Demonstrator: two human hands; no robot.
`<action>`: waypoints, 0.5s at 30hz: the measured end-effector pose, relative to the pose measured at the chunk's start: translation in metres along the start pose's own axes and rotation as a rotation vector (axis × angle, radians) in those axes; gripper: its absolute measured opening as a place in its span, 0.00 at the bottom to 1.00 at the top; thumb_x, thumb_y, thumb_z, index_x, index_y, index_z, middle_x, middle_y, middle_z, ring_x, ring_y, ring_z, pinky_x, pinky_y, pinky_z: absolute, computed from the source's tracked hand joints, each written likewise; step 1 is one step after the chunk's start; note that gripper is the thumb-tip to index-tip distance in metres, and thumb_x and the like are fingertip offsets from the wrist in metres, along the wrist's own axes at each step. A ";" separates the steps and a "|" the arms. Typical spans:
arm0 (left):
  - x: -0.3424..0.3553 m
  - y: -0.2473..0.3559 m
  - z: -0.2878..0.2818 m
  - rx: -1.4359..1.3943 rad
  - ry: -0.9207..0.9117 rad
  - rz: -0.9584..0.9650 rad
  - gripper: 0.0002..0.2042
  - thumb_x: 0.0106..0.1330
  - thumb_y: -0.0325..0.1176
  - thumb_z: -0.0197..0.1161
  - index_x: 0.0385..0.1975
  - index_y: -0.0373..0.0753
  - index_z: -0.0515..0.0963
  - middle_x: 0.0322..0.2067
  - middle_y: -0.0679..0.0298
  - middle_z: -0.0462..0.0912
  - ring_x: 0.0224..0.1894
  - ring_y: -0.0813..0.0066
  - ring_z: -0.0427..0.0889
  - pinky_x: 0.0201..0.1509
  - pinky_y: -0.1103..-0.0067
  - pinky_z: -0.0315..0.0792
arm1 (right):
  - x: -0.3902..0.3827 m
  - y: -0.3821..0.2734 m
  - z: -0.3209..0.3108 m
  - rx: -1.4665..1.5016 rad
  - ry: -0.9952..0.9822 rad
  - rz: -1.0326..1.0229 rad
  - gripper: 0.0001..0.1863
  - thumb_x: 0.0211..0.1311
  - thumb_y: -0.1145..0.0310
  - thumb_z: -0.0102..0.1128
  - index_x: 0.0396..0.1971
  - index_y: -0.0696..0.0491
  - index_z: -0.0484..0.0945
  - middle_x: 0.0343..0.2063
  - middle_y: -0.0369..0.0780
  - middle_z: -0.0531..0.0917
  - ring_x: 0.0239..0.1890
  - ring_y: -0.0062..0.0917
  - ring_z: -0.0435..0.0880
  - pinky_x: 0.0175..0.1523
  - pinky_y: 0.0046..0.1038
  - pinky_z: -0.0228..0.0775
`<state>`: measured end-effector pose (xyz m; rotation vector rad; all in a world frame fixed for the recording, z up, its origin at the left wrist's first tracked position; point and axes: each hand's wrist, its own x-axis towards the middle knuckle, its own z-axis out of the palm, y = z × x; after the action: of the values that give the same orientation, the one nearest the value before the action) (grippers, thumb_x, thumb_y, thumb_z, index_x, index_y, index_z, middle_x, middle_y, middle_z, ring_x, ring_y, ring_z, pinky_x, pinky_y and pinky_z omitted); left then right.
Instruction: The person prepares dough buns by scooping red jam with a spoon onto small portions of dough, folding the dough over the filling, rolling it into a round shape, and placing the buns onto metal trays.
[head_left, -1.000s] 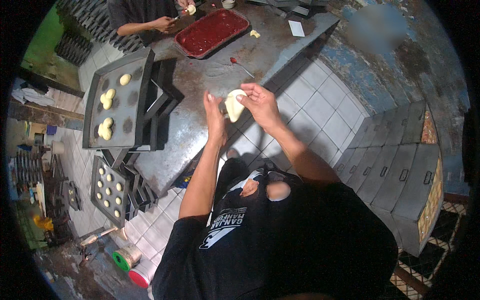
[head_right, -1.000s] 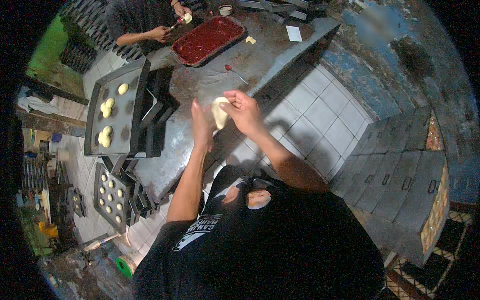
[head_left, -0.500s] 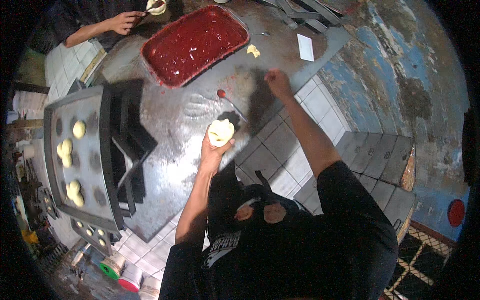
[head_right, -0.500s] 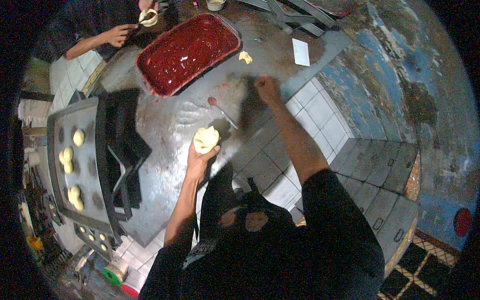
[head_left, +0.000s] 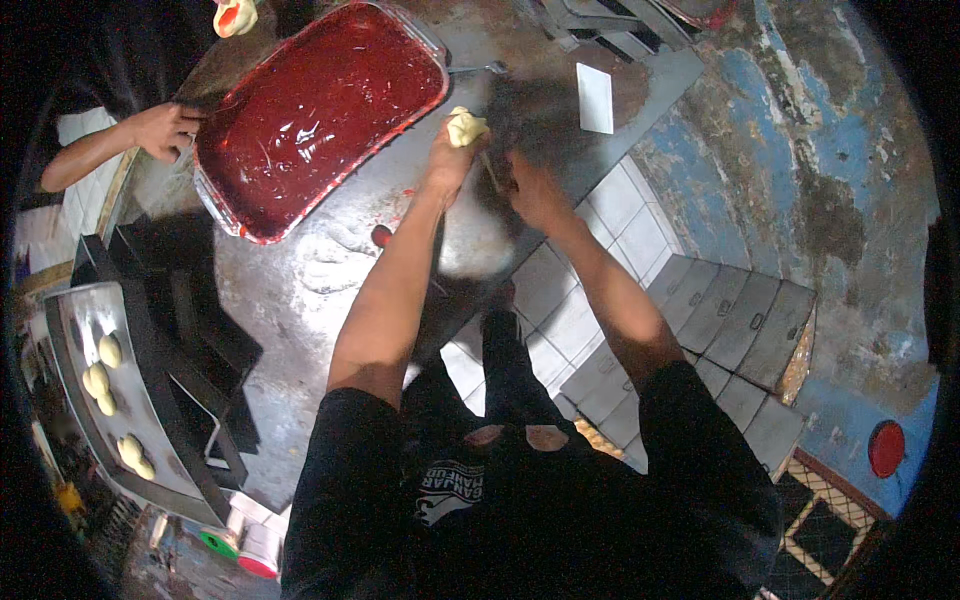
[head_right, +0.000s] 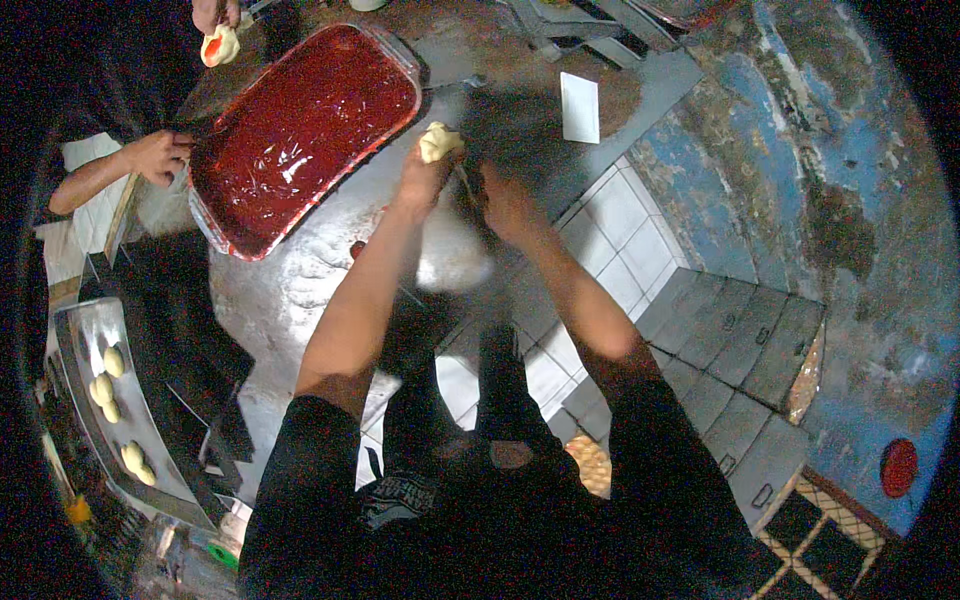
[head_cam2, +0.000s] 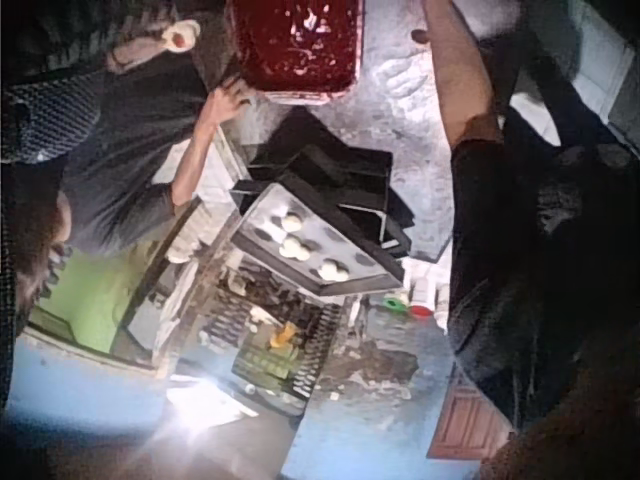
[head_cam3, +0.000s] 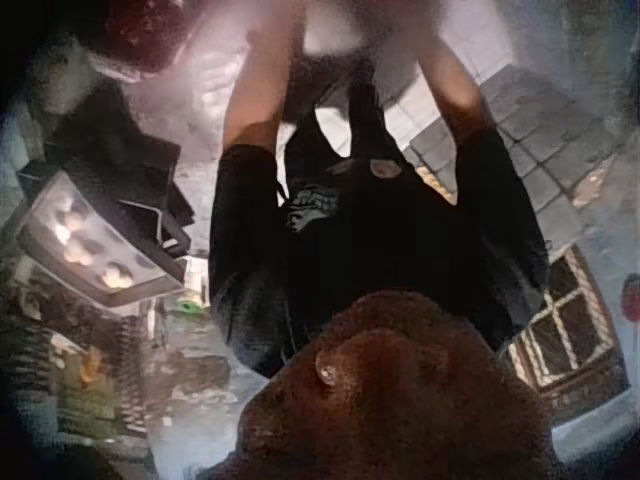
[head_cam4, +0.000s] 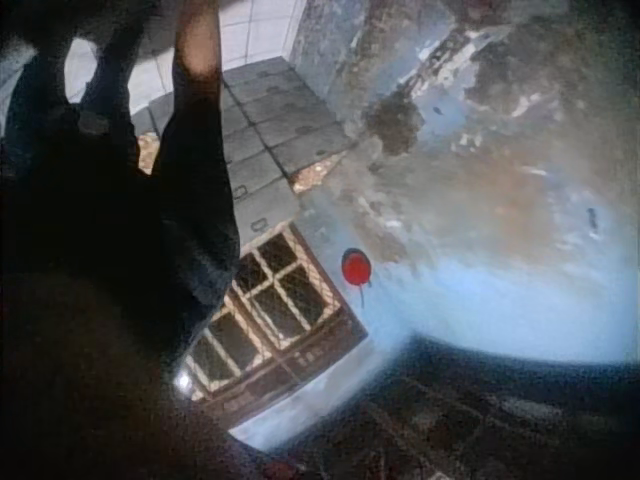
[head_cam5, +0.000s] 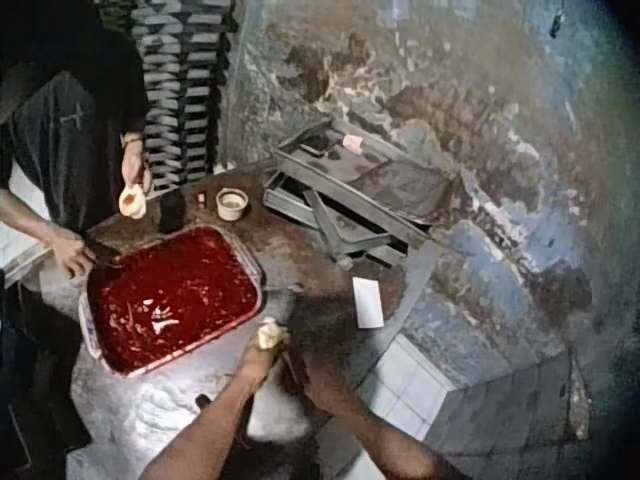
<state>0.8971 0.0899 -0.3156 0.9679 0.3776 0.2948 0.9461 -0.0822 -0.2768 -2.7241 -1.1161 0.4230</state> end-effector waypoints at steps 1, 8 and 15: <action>-0.011 0.012 0.014 0.165 0.048 -0.005 0.22 0.66 0.28 0.68 0.59 0.38 0.71 0.49 0.63 0.82 0.50 0.72 0.80 0.56 0.77 0.73 | -0.025 0.005 -0.023 0.004 0.005 0.001 0.28 0.63 0.68 0.64 0.61 0.58 0.67 0.41 0.47 0.85 0.43 0.37 0.86 0.49 0.37 0.76; -0.131 0.060 0.094 0.933 0.165 0.239 0.24 0.64 0.29 0.69 0.56 0.34 0.66 0.46 0.50 0.82 0.50 0.57 0.83 0.53 0.69 0.75 | -0.104 -0.010 -0.106 0.716 0.322 -0.089 0.27 0.63 0.75 0.59 0.62 0.58 0.66 0.49 0.47 0.84 0.58 0.38 0.79 0.67 0.38 0.65; -0.269 0.020 0.021 0.745 0.769 -0.106 0.20 0.66 0.34 0.66 0.54 0.35 0.69 0.41 0.48 0.85 0.45 0.56 0.86 0.47 0.66 0.77 | -0.139 -0.079 -0.097 0.663 0.005 -0.389 0.22 0.62 0.72 0.61 0.56 0.56 0.73 0.37 0.44 0.86 0.46 0.41 0.82 0.54 0.41 0.73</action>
<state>0.6637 -0.0248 -0.2399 1.5367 1.3014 0.4373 0.8308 -0.1288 -0.1371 -1.8929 -1.1989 0.5921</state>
